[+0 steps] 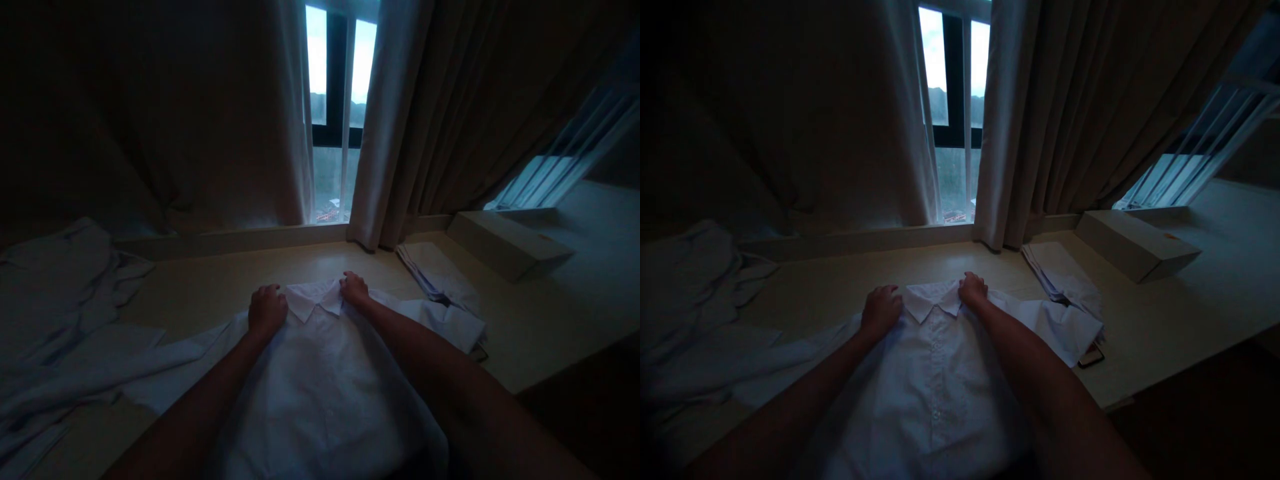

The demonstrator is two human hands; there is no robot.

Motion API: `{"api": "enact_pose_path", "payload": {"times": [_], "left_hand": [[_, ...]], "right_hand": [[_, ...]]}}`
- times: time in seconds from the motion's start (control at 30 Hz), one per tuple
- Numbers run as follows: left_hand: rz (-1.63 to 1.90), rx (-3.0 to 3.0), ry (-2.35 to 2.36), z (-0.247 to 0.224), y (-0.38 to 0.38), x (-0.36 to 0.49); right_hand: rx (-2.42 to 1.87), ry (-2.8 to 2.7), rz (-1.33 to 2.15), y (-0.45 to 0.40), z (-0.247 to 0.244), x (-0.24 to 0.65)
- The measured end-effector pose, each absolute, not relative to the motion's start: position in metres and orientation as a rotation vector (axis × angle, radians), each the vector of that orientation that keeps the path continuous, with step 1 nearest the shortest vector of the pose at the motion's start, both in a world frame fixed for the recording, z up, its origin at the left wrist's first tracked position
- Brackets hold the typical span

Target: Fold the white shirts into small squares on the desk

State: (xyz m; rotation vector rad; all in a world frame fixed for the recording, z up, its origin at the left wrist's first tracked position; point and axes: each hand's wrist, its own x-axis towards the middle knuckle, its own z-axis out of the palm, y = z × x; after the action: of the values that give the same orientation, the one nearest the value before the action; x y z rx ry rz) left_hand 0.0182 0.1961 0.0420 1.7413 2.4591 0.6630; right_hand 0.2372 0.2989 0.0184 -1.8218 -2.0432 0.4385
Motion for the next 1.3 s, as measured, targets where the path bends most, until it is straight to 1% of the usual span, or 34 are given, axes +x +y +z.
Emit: {"api": "enact_pose_path", "payload": {"times": [0.13,0.3,0.4,0.57,0.67,0.73,0.83,1.0,1.1,1.3], "left_hand": [[0.562,1.597,2.409,0.030,0.231,0.000],[0.571,1.501,2.351,0.019,0.243,-0.004],[0.619,1.490,2.399,0.020,0.244,-0.005],[0.679,1.584,2.413,0.027,0.245,-0.005],[0.785,1.690,2.428,0.034,0.233,-0.001],[0.847,1.817,2.396,0.036,0.215,0.008],[0.839,2.036,2.231,0.030,0.177,0.031],[0.747,2.350,2.004,0.006,0.129,0.064],[0.715,2.426,2.033,0.002,0.121,0.071],[0.644,2.462,2.138,0.016,0.119,0.078]], "right_hand": [[-1.876,-2.049,0.563,0.314,0.011,0.230],[-1.825,-2.030,0.677,0.324,0.011,0.232],[-1.753,-2.004,0.667,0.324,0.015,0.232],[-1.669,-1.964,0.543,0.308,0.024,0.232],[-1.534,-2.000,0.309,0.290,0.025,0.243],[-1.441,-2.088,0.211,0.274,0.021,0.252],[-1.365,-2.223,0.239,0.246,0.010,0.261],[-1.272,-2.359,0.232,0.204,0.000,0.257],[-1.213,-2.410,0.175,0.190,0.003,0.254],[-1.175,-2.410,0.060,0.179,0.011,0.254]]}}
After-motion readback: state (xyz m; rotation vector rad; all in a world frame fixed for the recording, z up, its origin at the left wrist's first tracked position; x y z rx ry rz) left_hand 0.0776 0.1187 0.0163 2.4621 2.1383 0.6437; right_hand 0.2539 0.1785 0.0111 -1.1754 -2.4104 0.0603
